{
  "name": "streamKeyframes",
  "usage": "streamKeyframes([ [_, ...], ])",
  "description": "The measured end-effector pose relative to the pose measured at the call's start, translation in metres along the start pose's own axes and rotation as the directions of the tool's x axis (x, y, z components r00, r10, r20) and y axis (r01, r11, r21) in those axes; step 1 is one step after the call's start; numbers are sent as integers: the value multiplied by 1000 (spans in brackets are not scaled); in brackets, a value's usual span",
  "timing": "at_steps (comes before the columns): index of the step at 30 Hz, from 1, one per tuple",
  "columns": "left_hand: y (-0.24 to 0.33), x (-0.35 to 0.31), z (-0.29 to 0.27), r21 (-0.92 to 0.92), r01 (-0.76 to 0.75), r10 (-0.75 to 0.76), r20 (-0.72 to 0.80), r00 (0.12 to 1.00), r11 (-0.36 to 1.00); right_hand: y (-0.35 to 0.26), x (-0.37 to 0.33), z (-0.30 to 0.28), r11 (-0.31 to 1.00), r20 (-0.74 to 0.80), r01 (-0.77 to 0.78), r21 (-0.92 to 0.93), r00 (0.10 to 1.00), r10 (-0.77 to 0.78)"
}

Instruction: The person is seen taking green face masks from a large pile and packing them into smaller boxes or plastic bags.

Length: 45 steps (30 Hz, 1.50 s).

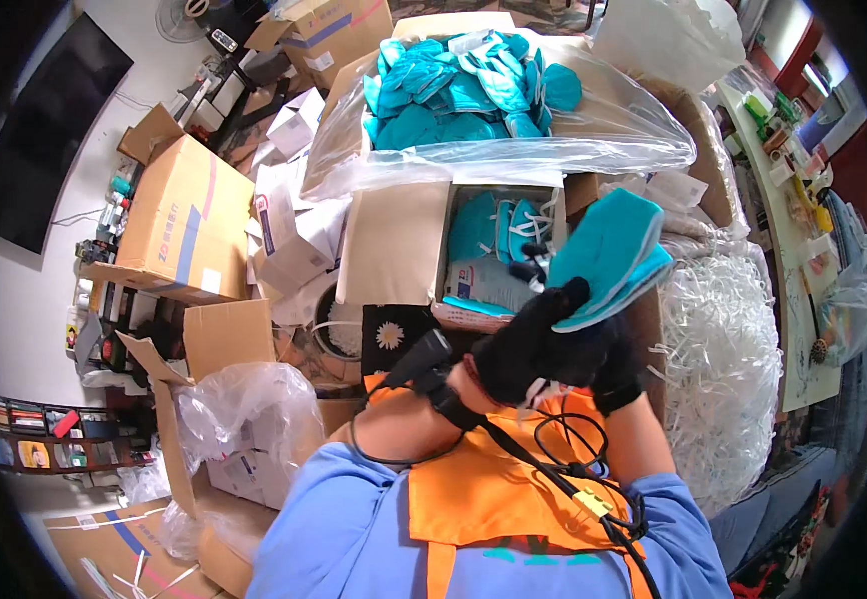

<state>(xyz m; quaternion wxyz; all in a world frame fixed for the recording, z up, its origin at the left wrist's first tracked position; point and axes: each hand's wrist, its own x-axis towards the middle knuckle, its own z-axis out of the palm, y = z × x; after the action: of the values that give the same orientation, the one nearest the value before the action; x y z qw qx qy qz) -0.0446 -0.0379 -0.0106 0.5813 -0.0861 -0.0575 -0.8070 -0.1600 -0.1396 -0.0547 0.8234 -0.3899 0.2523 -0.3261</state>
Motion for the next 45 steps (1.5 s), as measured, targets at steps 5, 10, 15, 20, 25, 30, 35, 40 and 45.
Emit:
streamKeyframes([
  [5,-5,-13,-4,-156,-72,44,-179,983,985,9,7,19,995,30,-89,50,996,88],
  [10,38,-32,-45,909,-202,552,-36,833,365,-44,33,55,976,41,-90,-198,994,100],
  [15,69,-63,8,992,-38,573,-40,818,124,-51,38,48,879,54,-79,-469,992,118],
  [20,58,-48,-7,965,137,705,62,707,-222,-46,29,76,950,97,-62,-305,991,96],
  [25,71,-52,-8,822,286,702,182,688,-493,-24,8,67,791,160,-299,-533,883,442],
  [30,69,-68,-36,618,314,548,232,804,-721,-10,4,42,789,292,120,-603,953,77],
  [35,19,-55,-24,777,289,676,225,702,-559,-14,4,37,983,102,42,-179,994,-24],
  [40,7,-40,-26,705,229,674,452,585,-672,-22,13,30,830,159,230,-508,972,-173],
  [45,-30,-64,-96,999,-38,534,40,844,-14,-69,96,-105,934,78,271,-234,963,-260],
])
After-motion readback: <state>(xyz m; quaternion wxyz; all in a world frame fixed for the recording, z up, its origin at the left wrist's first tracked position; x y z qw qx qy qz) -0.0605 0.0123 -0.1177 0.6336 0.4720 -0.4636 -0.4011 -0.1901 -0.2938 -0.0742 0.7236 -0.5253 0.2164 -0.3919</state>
